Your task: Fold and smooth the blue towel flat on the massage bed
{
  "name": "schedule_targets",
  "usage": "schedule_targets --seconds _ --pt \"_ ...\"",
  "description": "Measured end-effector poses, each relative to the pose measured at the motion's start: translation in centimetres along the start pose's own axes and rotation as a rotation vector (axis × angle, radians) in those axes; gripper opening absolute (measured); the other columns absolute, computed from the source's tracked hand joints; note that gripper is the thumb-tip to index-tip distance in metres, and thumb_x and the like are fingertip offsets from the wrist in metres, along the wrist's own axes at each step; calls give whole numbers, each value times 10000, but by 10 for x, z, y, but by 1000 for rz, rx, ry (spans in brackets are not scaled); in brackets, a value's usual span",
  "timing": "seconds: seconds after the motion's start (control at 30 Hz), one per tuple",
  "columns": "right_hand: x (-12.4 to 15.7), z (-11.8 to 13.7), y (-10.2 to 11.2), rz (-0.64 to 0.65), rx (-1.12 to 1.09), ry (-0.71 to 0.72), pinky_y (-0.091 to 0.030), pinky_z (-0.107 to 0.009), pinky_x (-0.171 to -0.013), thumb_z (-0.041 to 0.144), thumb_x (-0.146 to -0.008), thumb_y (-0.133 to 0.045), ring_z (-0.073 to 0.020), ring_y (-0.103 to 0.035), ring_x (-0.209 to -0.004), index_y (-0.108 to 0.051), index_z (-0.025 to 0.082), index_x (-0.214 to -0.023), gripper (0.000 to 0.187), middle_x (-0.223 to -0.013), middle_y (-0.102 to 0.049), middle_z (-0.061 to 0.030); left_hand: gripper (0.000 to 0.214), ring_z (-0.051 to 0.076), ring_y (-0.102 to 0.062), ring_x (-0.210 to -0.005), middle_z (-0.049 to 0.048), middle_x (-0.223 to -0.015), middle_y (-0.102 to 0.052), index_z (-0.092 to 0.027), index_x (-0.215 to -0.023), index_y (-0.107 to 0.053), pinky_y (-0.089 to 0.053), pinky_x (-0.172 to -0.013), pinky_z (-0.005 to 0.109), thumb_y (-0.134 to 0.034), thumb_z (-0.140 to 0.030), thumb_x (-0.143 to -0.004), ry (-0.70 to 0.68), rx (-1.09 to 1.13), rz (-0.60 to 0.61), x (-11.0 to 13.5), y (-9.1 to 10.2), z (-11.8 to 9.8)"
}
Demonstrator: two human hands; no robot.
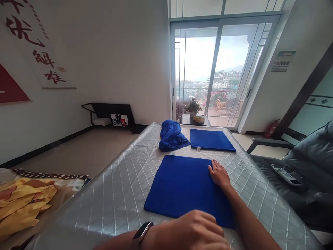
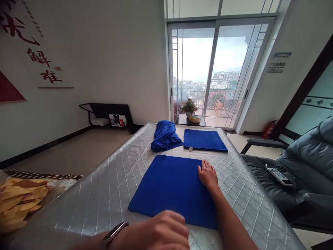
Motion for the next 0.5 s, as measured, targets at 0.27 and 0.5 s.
schedule_targets --seconds 0.27,0.5 --pt "-4 -10 -14 -50 35 59 -204 -372 -1207 318 -998 -263 -187 -269 -1478 -322 109 -1542 585 -1606 -306 -77 287 184 -693 -920 77 -958 -741 -159 -951 -672 -509 -882 310 -422 -270 -1039 320 -169 100 -52 -116 135" --pt "-2 -9 -11 -30 68 72 -211 -369 -1201 302 -1001 -237 -195 -270 -1478 -332 110 -1540 580 -1608 -304 -88 591 235 -375 -1432 125 -1510 -473 -140 -1431 -489 -289 -1178 405 -246 -519 -1048 798 -222 148 -26 -166 204"
Point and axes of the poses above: each hand's wrist, its own x-axis away from the middle knuckle, its own y-axis out of the back of the hand, z = x × y, the point moved 2 cm from there along -x, towards the middle knuckle
